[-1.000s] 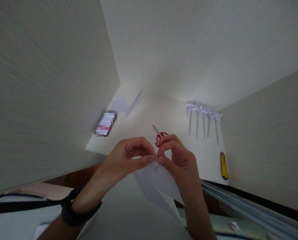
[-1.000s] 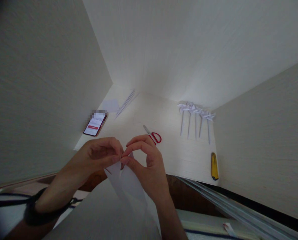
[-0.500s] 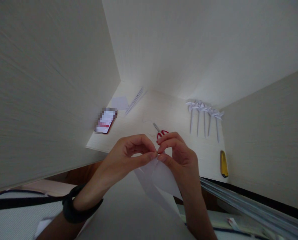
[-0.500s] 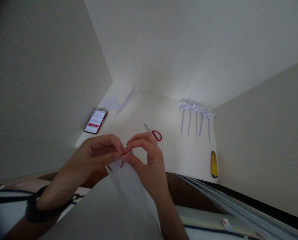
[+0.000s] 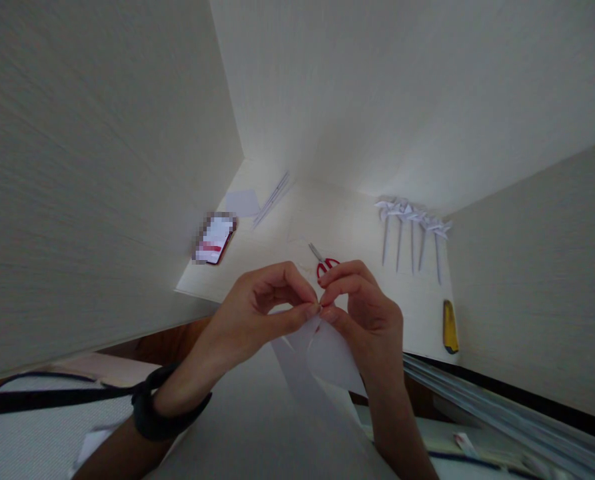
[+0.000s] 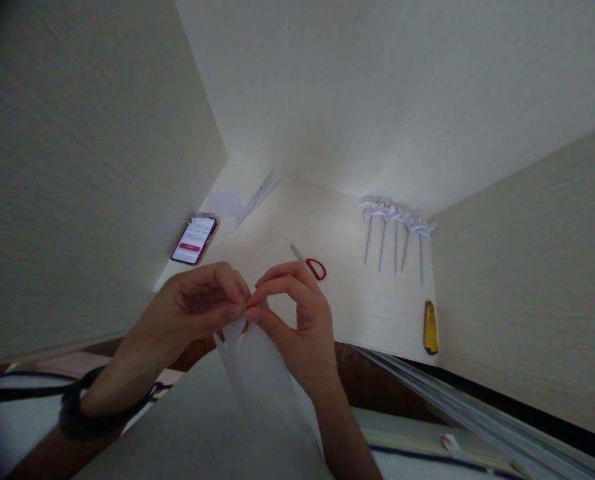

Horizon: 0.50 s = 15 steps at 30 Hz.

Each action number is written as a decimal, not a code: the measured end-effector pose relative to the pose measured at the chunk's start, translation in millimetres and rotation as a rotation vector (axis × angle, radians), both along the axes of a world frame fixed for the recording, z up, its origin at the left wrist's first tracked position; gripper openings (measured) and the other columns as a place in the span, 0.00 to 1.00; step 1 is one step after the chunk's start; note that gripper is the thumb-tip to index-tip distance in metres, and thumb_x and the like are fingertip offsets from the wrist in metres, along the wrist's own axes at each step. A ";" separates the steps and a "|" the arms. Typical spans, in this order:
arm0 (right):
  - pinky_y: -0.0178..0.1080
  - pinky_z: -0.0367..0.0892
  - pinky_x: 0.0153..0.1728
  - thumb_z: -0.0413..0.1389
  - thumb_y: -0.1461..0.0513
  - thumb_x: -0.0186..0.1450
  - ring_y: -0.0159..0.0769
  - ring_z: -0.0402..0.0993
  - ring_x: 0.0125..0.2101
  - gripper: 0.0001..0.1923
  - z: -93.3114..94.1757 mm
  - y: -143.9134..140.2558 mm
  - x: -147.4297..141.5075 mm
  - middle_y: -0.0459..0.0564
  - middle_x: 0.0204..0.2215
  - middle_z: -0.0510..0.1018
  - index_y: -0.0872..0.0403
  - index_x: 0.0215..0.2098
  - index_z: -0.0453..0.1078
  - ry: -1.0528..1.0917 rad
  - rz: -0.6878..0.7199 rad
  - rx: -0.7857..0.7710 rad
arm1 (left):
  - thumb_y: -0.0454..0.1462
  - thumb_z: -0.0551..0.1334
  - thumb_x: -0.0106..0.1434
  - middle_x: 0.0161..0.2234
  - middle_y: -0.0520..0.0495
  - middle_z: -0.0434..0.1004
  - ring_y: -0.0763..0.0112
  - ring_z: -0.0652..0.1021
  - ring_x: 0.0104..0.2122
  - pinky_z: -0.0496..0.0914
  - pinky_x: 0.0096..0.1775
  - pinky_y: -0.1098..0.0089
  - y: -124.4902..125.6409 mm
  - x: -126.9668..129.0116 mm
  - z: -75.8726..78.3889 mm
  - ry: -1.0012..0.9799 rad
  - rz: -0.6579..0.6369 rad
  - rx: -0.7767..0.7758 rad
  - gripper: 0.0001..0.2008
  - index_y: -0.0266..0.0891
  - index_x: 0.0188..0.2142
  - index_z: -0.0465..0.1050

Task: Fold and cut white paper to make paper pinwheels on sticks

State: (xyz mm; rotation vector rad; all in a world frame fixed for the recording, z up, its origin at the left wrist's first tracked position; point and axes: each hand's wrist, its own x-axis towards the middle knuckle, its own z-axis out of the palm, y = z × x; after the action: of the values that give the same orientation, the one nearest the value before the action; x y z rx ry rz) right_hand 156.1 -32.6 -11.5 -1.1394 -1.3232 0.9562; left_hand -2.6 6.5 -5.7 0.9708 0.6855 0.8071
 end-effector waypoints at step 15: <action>0.41 0.65 0.41 0.61 0.65 0.62 0.36 0.69 0.38 0.06 -0.9 1.0 0.5 0.46 0.34 0.72 0.46 0.33 0.76 0.001 0.021 0.022 | 0.34 0.71 0.52 0.28 0.54 0.74 0.75 0.76 0.29 0.71 0.32 0.76 -1.1 -0.6 6.9 0.083 0.075 0.056 0.11 0.38 0.28 0.69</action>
State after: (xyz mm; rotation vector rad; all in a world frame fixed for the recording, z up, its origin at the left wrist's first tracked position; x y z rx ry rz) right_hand 156.5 -31.6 -12.4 -1.1105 -1.3433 0.9554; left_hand -3.2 5.4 1.2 1.0385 0.7780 0.8589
